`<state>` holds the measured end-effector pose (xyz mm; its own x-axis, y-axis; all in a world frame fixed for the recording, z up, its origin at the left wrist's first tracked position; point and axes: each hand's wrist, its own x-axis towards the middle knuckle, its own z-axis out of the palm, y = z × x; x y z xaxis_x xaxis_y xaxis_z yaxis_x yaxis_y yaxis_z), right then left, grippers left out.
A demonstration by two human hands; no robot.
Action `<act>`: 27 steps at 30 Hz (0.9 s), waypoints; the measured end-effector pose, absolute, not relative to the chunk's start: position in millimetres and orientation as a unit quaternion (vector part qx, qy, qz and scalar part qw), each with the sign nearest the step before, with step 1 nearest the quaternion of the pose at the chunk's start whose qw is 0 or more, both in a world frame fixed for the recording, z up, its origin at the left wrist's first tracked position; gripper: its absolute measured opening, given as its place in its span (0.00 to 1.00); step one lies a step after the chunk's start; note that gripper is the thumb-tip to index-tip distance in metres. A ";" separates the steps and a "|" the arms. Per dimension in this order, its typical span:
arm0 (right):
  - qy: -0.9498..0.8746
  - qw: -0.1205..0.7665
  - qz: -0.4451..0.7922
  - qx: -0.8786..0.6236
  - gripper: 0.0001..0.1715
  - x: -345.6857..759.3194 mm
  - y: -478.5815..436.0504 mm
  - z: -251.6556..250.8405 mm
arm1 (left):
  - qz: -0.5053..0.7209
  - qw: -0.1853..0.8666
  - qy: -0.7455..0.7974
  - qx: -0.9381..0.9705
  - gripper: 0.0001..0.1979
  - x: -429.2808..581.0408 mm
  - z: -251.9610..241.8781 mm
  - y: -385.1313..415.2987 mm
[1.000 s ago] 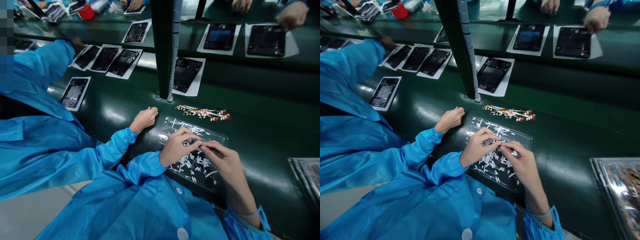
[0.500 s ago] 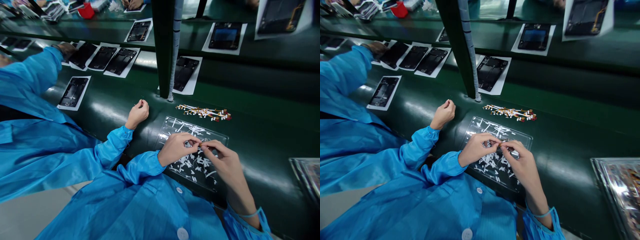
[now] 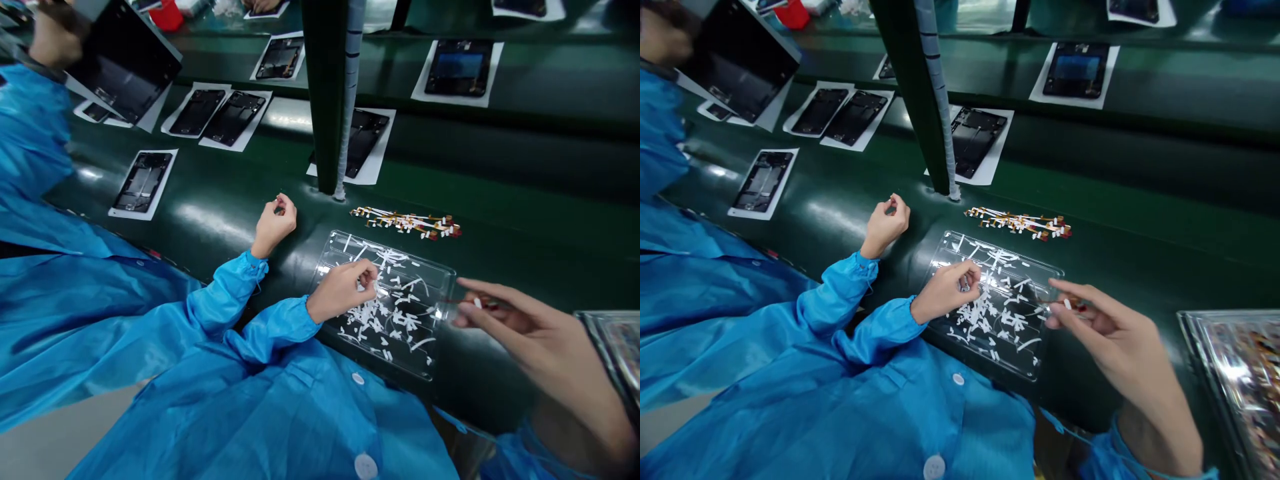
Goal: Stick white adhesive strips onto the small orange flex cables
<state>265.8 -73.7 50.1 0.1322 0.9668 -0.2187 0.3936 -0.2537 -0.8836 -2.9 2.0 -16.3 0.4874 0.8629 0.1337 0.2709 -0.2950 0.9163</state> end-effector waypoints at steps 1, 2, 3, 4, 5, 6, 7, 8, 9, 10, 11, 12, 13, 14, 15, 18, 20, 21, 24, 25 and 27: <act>-0.516 0.331 0.402 -0.680 0.28 268.2 -72.8 57.3 | 0.329 0.441 0.387 0.740 0.12 -5.7 -18.1 3.0; -0.531 0.326 0.376 -0.686 0.32 268.9 -71.0 63.5 | 0.332 0.428 0.387 0.746 0.14 -7.6 -18.4 3.7; -0.550 0.318 0.352 -0.687 0.34 267.9 -68.4 68.4 | 0.336 0.415 0.385 0.753 0.16 -8.3 -16.9 4.2; -0.573 0.310 0.332 -0.682 0.37 265.6 -65.1 71.6 | 0.341 0.406 0.380 0.758 0.19 -7.8 -13.7 4.4; -0.596 0.301 0.321 -0.671 0.39 262.1 -61.4 73.2 | 0.346 0.405 0.375 0.759 0.20 -6.2 -9.0 4.4; -0.621 0.290 0.321 -0.654 0.41 257.8 -57.3 73.2 | 0.351 0.410 0.366 0.758 0.21 -3.6 -3.3 4.2; -0.645 0.277 0.328 -0.632 0.42 253.1 -53.0 71.8 | 0.354 0.419 0.354 0.758 0.20 -0.3 2.7 4.1; -0.668 0.265 0.338 -0.608 0.41 248.3 -48.8 69.3 | 0.355 0.431 0.341 0.756 0.18 3.5 8.5 4.2; -0.687 0.254 0.348 -0.585 0.41 243.8 -44.8 66.1 | 0.355 0.447 0.326 0.754 0.15 7.3 13.5 4.5; -0.704 0.245 0.354 -0.565 0.40 239.7 -41.2 62.7 | 0.353 0.463 0.312 0.751 0.12 10.7 17.3 5.2; -0.716 0.236 0.358 -0.551 0.40 236.5 -38.0 59.4 | 0.351 0.478 0.300 0.747 0.10 13.5 19.6 6.1; -0.726 0.230 0.359 -0.540 0.40 234.0 -35.5 56.8 | 0.350 0.490 0.294 0.742 0.08 15.4 20.7 7.2; -0.732 0.228 0.358 -0.533 0.40 232.3 -33.7 54.9 | 0.348 0.499 0.296 0.737 0.08 16.2 20.7 8.4; -0.735 0.229 0.353 -0.531 0.39 231.4 -32.6 53.9 | 0.347 0.502 0.303 0.732 0.07 16.1 20.1 9.6; -0.738 0.231 0.344 -0.532 0.39 231.0 -32.1 53.8 | 0.344 0.504 0.312 0.728 0.07 15.1 19.3 10.6; -0.747 0.235 0.303 -0.544 0.35 231.1 -33.7 56.5 | 0.327 0.515 0.335 0.718 0.06 11.1 18.9 10.1; -0.754 0.231 0.289 -0.542 0.31 230.8 -35.7 58.2 | 0.319 0.516 0.340 0.719 0.07 11.2 20.5 6.0; -0.756 0.231 0.288 -0.540 0.29 230.3 -36.5 58.5 | 0.318 0.509 0.340 0.724 0.06 12.3 21.4 3.2; -0.754 0.239 0.282 -0.543 0.27 227.8 -38.0 57.1 | 0.322 0.473 0.336 0.748 0.07 13.7 20.6 -0.2; -0.751 0.242 0.278 -0.548 0.27 226.8 -38.1 56.0 | 0.330 0.452 0.345 0.754 0.09 10.3 18.7 3.2; -0.750 0.243 0.260 -0.557 0.21 224.8 -38.0 53.7 | 0.354 0.381 0.393 0.759 0.12 -7.1 13.1 20.7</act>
<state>224.8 -38.0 53.7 -0.2608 0.9626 0.0737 0.7102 0.2430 -0.6608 -7.1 20.7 13.1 0.4408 0.8657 0.2371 0.3270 -0.4009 0.8558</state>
